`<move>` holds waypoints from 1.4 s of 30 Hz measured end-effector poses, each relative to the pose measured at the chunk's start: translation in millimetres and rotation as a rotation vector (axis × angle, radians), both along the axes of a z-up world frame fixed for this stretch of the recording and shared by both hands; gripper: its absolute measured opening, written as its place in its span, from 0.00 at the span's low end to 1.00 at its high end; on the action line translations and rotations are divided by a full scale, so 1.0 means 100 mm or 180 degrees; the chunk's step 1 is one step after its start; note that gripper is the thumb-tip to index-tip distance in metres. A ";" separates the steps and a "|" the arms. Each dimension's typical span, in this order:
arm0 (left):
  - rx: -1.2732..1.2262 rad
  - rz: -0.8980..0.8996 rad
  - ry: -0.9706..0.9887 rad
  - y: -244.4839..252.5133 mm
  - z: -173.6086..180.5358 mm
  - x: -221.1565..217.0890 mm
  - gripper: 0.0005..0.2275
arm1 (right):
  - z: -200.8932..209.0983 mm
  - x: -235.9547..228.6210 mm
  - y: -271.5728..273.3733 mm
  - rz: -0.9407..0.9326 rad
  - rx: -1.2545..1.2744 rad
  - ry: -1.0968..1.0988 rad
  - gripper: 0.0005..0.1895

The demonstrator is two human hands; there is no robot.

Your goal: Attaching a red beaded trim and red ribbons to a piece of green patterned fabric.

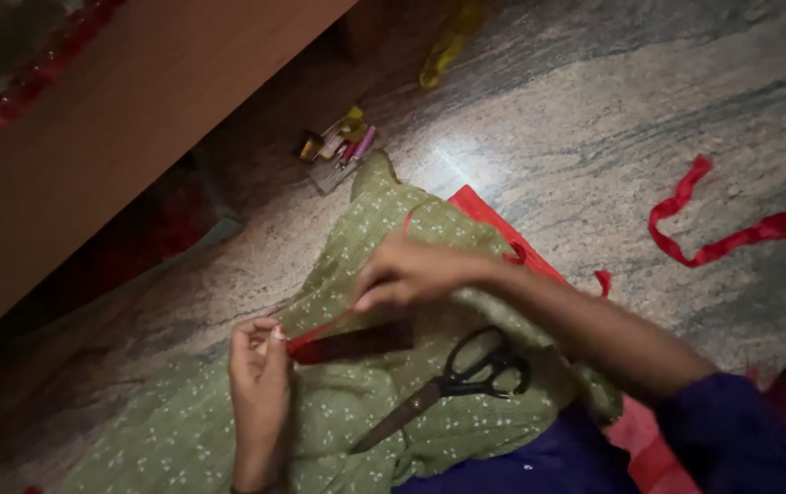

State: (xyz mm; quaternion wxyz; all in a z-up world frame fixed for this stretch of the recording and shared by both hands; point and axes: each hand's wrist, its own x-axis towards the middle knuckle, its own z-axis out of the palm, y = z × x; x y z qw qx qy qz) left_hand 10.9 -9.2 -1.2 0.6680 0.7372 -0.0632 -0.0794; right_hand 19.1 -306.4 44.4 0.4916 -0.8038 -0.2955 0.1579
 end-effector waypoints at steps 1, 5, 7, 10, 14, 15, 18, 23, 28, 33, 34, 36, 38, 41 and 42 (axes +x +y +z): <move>-0.0080 0.0040 0.0203 0.02 -0.06 0.03 0.06 | -0.04 0.03 -0.20 -0.0131 -0.0059 0.0002 0.14; -0.0215 0.0078 0.0266 -0.03 -0.21 0.19 0.06 | -0.01 0.02 -0.86 -0.0821 -0.0450 0.0332 0.12; -0.0188 0.0036 0.0465 -0.14 -0.13 0.23 0.05 | -0.04 -0.04 -0.97 -0.1107 -0.0363 0.0481 0.12; 0.0584 -0.0417 0.0706 0.00 -0.23 0.33 0.09 | 0.01 -0.08 -1.06 -0.1558 -0.0205 0.0776 0.11; 0.1431 -0.1107 0.1915 0.84 -0.20 0.59 0.23 | 0.03 -0.05 -1.20 -0.1969 -0.0039 0.0902 0.09; 0.1409 -0.1106 0.1912 1.33 -0.50 0.83 0.23 | -0.02 -0.07 -1.23 -0.1965 -0.0059 0.0895 0.09; 0.3282 -0.1550 0.1262 2.77 -0.72 1.42 0.19 | -0.09 -0.05 -1.27 -0.1947 0.0029 0.0695 0.07; 0.2572 -0.0185 0.1237 4.07 -0.10 1.78 0.17 | -0.23 -0.07 -1.15 -0.2028 -0.0063 0.0889 0.07; 0.2266 -0.0545 -0.0143 2.58 0.01 1.52 0.16 | -0.16 -0.13 -1.04 -0.1983 -0.0193 0.1000 0.07; 0.1812 -0.0810 -0.1464 -0.05 0.18 0.70 0.16 | -0.03 -0.10 -0.92 -0.1792 -0.0673 0.0850 0.08; 0.1720 -0.0869 -0.1720 -0.42 0.16 0.62 0.16 | -0.01 -0.09 -0.91 -0.1826 -0.0833 0.0819 0.09; 0.1621 -0.0990 -0.1956 -0.99 0.16 0.49 0.17 | -0.05 -0.19 -0.86 -0.1902 -0.0981 0.0833 0.10; 0.1999 -0.1304 -0.2137 -1.36 0.09 0.40 0.22 | -0.15 -0.38 -0.83 -0.2383 -0.1553 -0.0320 0.12; 0.2230 -0.1246 -0.2060 -1.49 0.07 0.38 0.26 | -0.29 -0.97 -0.64 -0.2506 -0.1004 -0.0658 0.09; 0.2224 -0.1287 -0.2049 -1.46 0.04 0.39 0.26 | -0.18 -1.13 -0.55 -0.2535 -0.1007 -0.0628 0.09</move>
